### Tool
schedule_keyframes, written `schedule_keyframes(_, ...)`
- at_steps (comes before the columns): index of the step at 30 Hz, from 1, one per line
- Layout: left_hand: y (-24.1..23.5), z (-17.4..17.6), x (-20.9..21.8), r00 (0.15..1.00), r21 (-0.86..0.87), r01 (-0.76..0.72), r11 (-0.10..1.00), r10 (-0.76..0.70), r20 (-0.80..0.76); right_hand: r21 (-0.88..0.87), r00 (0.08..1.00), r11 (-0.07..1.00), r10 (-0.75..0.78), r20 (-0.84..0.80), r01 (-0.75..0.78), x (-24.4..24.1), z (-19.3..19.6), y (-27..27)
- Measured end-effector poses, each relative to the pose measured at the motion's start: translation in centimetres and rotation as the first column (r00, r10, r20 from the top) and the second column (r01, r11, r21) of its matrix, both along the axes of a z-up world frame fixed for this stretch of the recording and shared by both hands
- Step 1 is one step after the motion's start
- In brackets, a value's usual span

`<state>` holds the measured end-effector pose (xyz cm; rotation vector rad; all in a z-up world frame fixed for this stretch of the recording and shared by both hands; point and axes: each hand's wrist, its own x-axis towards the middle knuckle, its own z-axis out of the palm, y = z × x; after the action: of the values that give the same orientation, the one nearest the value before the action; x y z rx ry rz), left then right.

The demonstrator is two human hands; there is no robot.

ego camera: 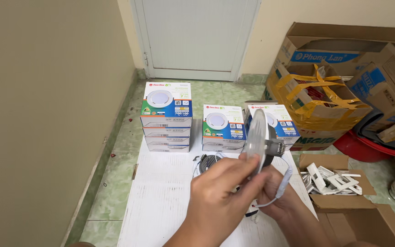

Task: The person unboxes and handles several circular ceiling lights, turning them over to show the back and handling small plastic connector components.

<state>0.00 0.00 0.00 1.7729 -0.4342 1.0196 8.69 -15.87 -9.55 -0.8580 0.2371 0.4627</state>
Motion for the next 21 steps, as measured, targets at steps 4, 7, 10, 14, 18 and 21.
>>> schedule_keyframes(4,0.9,1.1,0.6,0.974,-0.271,0.121,0.955,-0.166,-0.151,0.039,0.937,0.999,-0.048,0.345,0.037,-0.7,1.8,0.6)
schedule_keyframes(7,1.9,0.3,2.1,0.900,-0.564,0.026,0.825,-0.265,-0.346,-0.052,0.929,0.967,-0.225,0.295,0.251,-0.8,2.4,0.3)
schedule_keyframes(10,3.0,1.0,2.7,0.823,-0.680,-0.046,0.732,-0.358,-0.442,-0.048,0.853,0.973,-0.174,0.492,0.226,-2.0,4.2,0.8)
schedule_keyframes(14,3.7,1.5,3.1,0.744,-0.705,-0.156,0.692,-0.387,-0.544,-0.188,0.819,0.929,-0.170,0.548,0.319,-2.3,5.1,1.0)
schedule_keyframes(18,3.8,1.4,3.3,0.725,-0.673,-0.138,0.727,-0.389,-0.568,-0.231,0.797,0.906,-0.163,0.582,0.354,-2.4,5.1,0.8)
schedule_keyframes(21,3.9,1.1,3.6,0.720,-0.725,-0.112,0.679,-0.448,-0.530,-0.313,0.782,0.854,-0.160,0.602,0.416,-3.4,7.0,1.1)
